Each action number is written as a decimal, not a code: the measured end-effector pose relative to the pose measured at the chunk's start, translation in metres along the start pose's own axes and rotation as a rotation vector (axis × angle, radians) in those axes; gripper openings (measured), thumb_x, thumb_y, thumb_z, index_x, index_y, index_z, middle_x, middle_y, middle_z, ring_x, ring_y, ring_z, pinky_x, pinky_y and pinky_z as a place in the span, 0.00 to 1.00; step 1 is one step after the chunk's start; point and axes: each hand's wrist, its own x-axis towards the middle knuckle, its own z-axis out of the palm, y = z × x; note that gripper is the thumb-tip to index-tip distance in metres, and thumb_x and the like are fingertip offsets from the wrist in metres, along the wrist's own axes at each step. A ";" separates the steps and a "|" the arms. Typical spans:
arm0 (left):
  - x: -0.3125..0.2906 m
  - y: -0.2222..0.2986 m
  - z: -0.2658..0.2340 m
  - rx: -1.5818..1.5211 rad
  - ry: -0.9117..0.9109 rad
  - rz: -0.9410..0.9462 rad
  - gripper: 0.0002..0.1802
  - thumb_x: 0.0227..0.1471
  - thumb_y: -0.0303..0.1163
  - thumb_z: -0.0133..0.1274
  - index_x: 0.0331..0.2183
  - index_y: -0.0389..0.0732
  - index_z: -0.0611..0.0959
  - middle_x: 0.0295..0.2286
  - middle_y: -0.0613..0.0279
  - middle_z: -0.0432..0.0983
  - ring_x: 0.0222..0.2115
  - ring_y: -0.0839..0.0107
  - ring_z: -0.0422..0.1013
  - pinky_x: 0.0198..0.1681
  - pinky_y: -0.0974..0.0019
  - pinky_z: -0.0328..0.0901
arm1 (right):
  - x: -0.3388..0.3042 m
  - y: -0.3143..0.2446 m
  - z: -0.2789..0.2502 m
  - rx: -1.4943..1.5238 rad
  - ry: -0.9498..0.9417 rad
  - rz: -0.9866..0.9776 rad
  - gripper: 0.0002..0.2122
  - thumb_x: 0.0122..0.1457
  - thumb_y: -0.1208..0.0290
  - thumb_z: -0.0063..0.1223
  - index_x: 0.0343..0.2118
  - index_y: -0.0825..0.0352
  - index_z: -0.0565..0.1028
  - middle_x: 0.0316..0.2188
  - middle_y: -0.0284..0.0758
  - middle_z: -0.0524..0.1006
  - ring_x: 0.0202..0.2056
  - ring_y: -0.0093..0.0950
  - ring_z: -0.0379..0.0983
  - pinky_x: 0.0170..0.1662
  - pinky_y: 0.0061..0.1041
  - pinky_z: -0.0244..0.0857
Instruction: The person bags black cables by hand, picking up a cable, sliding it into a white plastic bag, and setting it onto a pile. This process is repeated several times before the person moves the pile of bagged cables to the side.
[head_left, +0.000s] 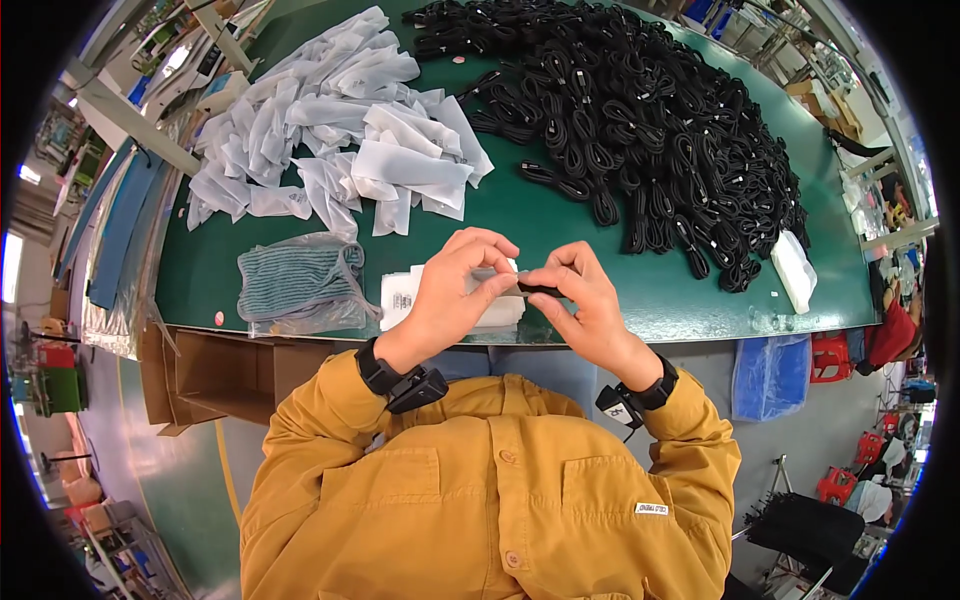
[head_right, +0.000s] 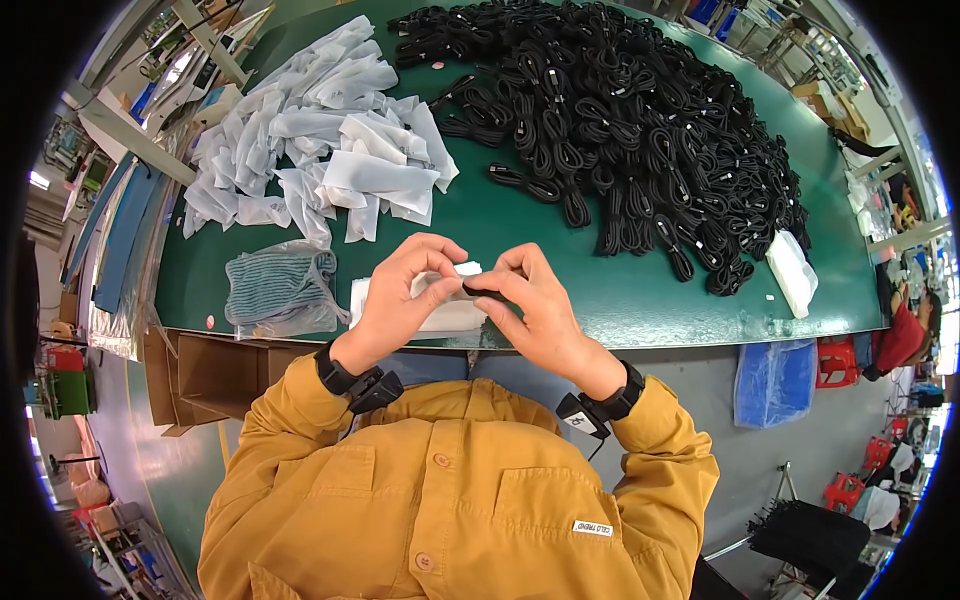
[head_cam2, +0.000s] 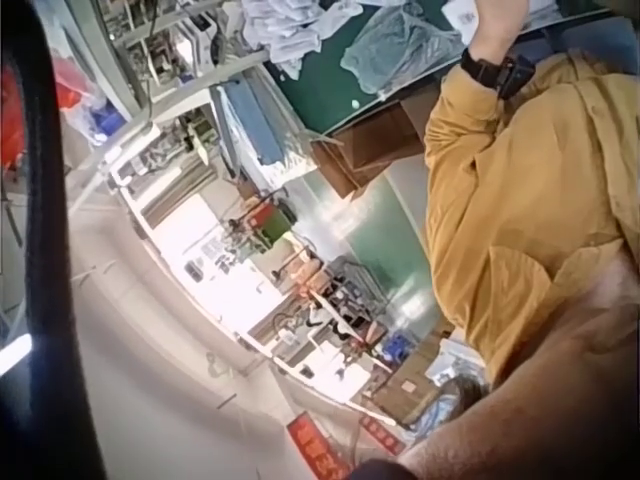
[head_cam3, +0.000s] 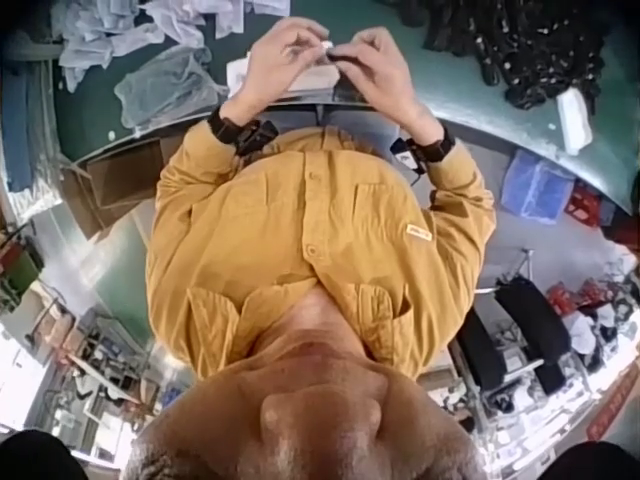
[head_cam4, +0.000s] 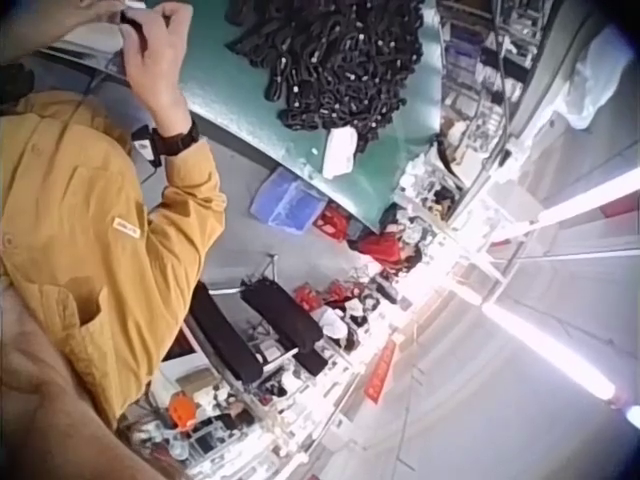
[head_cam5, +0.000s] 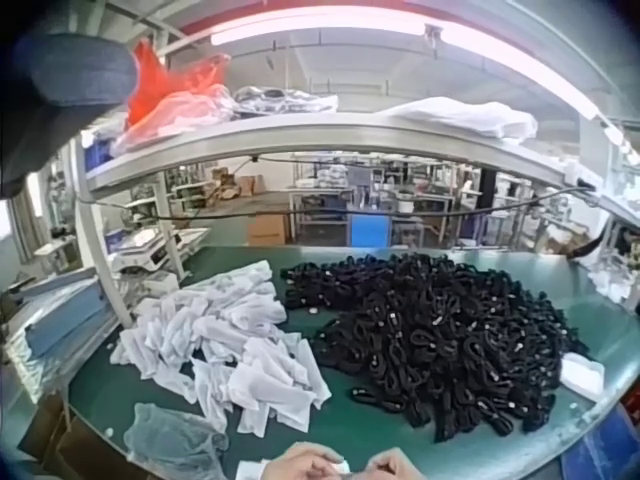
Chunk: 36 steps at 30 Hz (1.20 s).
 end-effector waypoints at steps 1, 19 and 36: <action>0.003 0.001 -0.001 -0.136 -0.007 -0.060 0.04 0.50 0.22 0.58 0.30 0.37 0.77 0.41 0.60 0.74 0.43 0.67 0.68 0.46 0.64 0.65 | 0.002 -0.001 -0.001 0.027 0.007 0.002 0.12 0.52 0.82 0.60 0.41 0.66 0.78 0.40 0.37 0.68 0.34 0.27 0.67 0.36 0.21 0.66; 0.040 0.010 -0.028 -0.736 -0.057 -0.326 0.09 0.60 0.34 0.52 0.35 0.37 0.79 0.42 0.61 0.75 0.39 0.76 0.70 0.44 0.69 0.66 | 0.033 -0.002 -0.008 -0.035 0.092 -0.189 0.17 0.52 0.79 0.62 0.45 0.69 0.73 0.44 0.41 0.70 0.37 0.28 0.71 0.38 0.23 0.66; 0.056 -0.063 -0.123 0.956 -0.379 0.021 0.62 0.31 0.32 0.72 0.65 0.47 0.54 0.63 0.38 0.42 0.60 0.39 0.52 0.53 0.51 0.67 | 0.121 0.085 0.067 -0.381 -0.299 0.099 0.54 0.41 0.53 0.73 0.68 0.59 0.48 0.58 0.63 0.55 0.58 0.60 0.56 0.61 0.46 0.57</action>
